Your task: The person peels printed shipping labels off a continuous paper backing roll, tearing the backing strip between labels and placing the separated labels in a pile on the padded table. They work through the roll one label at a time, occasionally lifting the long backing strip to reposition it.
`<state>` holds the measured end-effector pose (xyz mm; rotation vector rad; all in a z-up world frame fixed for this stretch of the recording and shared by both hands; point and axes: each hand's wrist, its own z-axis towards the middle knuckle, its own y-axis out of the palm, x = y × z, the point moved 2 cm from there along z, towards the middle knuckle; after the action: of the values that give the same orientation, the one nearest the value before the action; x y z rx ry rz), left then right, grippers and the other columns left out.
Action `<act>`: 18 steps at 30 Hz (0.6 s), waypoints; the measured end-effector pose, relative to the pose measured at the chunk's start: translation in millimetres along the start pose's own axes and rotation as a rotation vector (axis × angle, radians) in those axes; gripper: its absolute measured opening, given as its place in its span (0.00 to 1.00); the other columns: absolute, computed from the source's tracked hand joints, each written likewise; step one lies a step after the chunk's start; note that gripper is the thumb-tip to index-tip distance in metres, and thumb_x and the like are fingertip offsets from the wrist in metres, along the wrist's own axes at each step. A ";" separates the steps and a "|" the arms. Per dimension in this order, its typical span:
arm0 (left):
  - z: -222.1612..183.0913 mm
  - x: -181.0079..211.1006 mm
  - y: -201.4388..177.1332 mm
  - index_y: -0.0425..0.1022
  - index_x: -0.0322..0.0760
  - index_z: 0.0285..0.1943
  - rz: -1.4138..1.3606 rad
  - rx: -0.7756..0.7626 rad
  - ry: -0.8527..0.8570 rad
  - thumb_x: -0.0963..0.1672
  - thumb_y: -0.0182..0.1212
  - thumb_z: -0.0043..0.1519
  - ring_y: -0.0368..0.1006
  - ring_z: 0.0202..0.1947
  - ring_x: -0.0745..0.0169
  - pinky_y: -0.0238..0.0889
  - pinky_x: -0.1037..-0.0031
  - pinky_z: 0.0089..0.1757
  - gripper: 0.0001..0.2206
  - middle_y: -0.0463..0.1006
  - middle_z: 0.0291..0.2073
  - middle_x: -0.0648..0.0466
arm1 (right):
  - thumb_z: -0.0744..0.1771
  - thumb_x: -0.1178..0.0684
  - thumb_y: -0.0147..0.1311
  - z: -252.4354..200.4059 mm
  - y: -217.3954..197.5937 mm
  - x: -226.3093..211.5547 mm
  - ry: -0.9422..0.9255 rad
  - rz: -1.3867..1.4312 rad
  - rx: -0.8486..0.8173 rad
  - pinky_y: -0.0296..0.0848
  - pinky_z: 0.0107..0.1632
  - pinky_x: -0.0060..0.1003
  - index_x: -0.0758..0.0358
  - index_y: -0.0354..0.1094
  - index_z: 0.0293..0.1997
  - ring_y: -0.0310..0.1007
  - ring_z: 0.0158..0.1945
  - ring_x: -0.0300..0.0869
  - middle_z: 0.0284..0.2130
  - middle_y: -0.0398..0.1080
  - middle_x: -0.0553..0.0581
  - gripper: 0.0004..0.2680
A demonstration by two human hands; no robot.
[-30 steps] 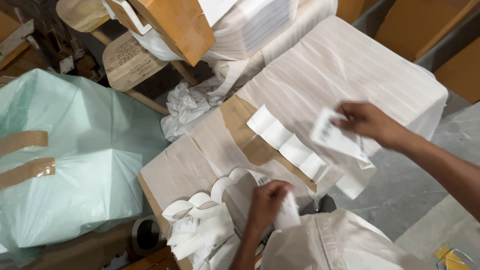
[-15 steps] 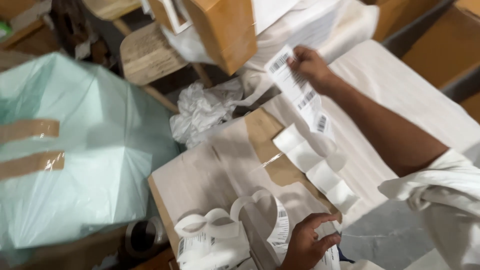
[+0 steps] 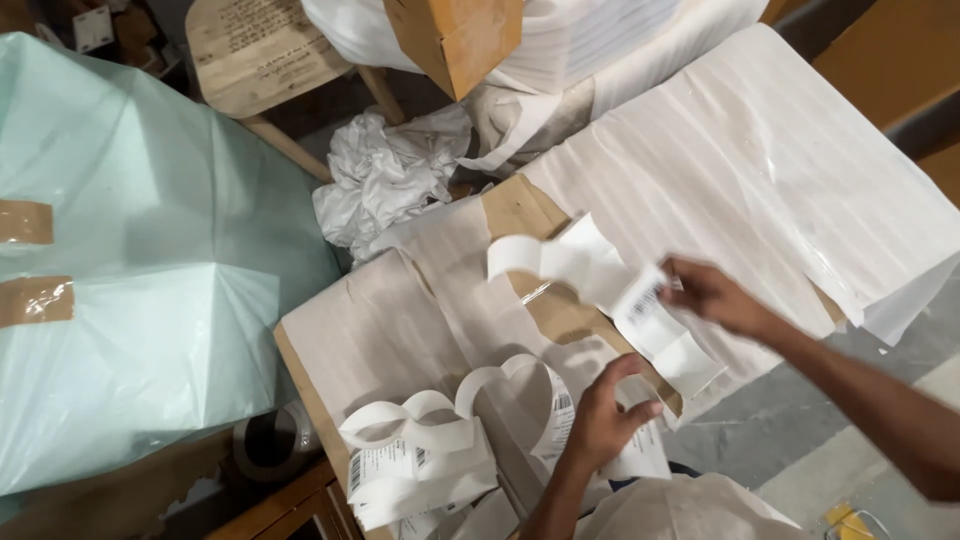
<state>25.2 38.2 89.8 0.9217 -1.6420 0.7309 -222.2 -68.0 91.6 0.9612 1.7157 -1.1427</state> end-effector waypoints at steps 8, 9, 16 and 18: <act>57.6 -76.8 10.5 0.50 0.44 0.77 -0.508 0.165 -0.434 0.39 0.64 0.56 0.66 0.64 0.53 0.70 0.68 0.55 0.38 0.63 0.70 0.44 | 0.68 0.54 0.53 -91.5 25.4 139.5 0.173 0.227 0.169 0.71 0.54 0.37 0.64 0.73 0.47 0.71 0.48 0.38 0.39 0.74 0.52 0.07; 62.9 -62.7 6.5 0.51 0.47 0.77 -0.533 0.213 -0.509 0.38 0.61 0.58 0.65 0.65 0.53 0.69 0.70 0.57 0.36 0.61 0.71 0.47 | 0.69 0.54 0.54 -102.0 26.1 149.9 0.185 0.232 0.221 0.70 0.54 0.37 0.63 0.73 0.48 0.70 0.48 0.38 0.40 0.74 0.52 0.07; 88.0 -67.0 12.4 0.59 0.45 0.75 -0.426 0.273 -0.344 0.39 0.63 0.61 0.60 0.70 0.56 0.62 0.71 0.62 0.30 0.59 0.74 0.48 | 0.67 0.51 0.55 -130.9 35.8 142.9 0.341 0.269 0.323 0.71 0.52 0.40 0.56 0.74 0.52 0.71 0.49 0.41 0.45 0.76 0.51 0.09; 91.5 -57.5 15.2 0.61 0.44 0.74 -0.359 0.276 -0.352 0.39 0.64 0.60 0.61 0.69 0.54 0.63 0.69 0.60 0.30 0.59 0.72 0.47 | 0.67 0.51 0.56 -134.8 38.2 156.3 0.405 0.288 0.326 0.72 0.53 0.41 0.55 0.75 0.54 0.72 0.50 0.42 0.45 0.77 0.52 0.11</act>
<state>-25.4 -18.4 11.4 1.5697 -1.6312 0.5744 -273.1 92.9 -33.4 1.6780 1.6472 -1.1061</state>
